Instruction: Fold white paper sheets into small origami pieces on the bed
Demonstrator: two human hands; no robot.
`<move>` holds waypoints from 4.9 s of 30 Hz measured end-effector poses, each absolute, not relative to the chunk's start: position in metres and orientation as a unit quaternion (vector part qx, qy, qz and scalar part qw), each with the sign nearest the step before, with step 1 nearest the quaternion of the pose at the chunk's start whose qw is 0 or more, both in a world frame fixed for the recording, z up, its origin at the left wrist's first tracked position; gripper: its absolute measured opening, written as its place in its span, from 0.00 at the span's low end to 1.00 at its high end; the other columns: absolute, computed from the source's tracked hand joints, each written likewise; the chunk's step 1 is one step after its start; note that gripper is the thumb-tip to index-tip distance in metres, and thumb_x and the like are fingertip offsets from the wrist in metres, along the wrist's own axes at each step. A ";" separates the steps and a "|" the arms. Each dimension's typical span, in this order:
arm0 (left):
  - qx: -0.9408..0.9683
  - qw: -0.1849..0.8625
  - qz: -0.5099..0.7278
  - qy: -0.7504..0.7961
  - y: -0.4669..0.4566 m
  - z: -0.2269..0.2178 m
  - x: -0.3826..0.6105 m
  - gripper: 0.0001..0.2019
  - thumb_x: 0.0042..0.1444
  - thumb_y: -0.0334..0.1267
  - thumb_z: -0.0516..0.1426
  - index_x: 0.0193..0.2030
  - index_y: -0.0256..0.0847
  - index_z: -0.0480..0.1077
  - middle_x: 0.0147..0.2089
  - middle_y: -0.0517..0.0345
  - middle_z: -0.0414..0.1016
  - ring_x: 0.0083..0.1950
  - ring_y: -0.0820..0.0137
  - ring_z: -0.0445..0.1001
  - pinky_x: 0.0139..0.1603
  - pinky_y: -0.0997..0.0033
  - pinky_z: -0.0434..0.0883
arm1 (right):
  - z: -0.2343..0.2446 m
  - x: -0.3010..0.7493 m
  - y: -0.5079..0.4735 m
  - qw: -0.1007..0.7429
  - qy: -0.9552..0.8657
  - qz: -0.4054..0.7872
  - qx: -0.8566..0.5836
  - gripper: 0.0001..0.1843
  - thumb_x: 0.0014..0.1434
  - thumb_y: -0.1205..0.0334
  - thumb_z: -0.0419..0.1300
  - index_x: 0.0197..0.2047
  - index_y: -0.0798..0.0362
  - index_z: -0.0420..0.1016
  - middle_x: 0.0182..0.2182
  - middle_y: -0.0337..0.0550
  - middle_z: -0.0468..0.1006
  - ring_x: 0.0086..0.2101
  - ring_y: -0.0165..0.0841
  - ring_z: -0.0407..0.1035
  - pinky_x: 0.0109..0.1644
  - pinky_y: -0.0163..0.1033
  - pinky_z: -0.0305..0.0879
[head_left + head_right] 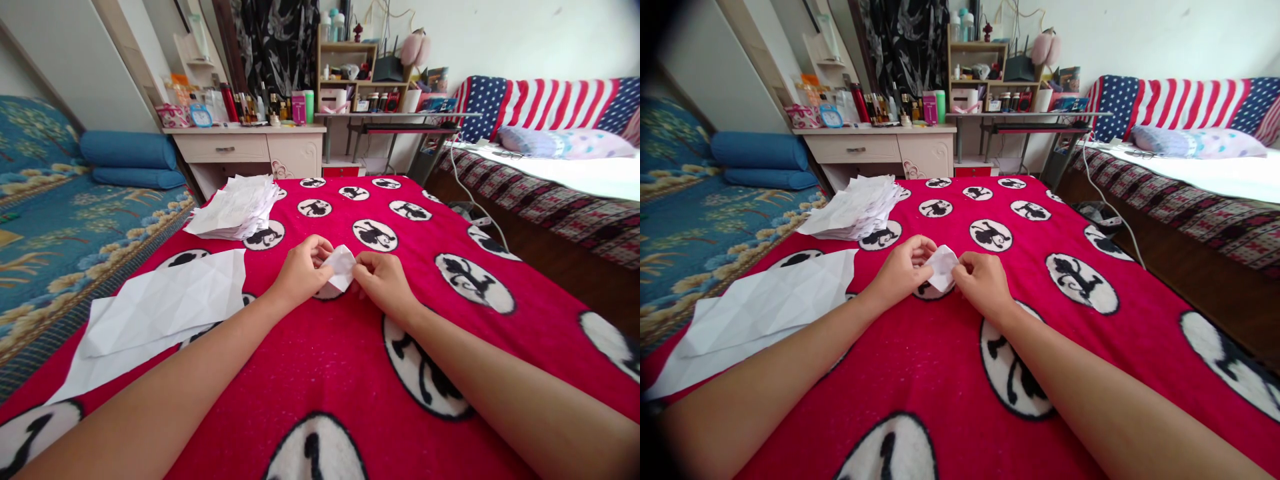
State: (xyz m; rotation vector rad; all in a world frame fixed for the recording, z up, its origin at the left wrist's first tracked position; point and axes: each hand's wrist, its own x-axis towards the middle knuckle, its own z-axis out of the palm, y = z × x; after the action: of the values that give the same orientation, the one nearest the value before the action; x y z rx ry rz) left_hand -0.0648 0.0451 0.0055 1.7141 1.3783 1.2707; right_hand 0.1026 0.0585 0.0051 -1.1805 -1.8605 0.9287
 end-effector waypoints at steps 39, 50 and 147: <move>0.708 0.317 0.461 0.431 0.050 0.000 -0.081 0.12 0.53 0.45 0.61 0.34 0.37 0.78 0.35 0.53 0.74 0.33 0.72 0.73 0.29 0.78 0.71 | -0.004 0.108 0.067 0.419 -0.672 0.510 -0.336 0.11 0.55 0.55 0.62 0.35 0.55 0.75 0.22 0.38 0.75 0.23 0.28 0.68 0.28 0.33 0.64; 0.780 0.121 0.484 0.377 0.045 0.004 -0.082 0.07 0.56 0.39 0.60 0.33 0.39 0.78 0.38 0.53 0.77 0.39 0.72 0.75 0.39 0.76 0.68 | 0.003 0.111 0.062 0.445 -0.797 0.246 -0.326 0.07 0.59 0.62 0.59 0.36 0.52 0.78 0.33 0.43 0.76 0.34 0.32 0.70 0.33 0.35 0.64; 0.744 -0.066 0.442 0.497 0.074 -0.002 -0.072 0.10 0.57 0.34 0.54 0.38 0.40 0.77 0.37 0.54 0.80 0.37 0.68 0.77 0.41 0.72 0.70 | -0.005 0.086 0.093 0.480 -0.781 0.078 -0.391 0.07 0.60 0.59 0.58 0.38 0.51 0.77 0.33 0.39 0.77 0.23 0.26 0.63 0.29 0.34 0.57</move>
State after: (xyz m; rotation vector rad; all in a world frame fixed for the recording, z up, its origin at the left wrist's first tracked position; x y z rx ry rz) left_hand -0.0722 0.0743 -0.0024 2.4420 1.6288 1.4486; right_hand 0.0860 0.0933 -0.0052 -0.9543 -1.9053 0.1913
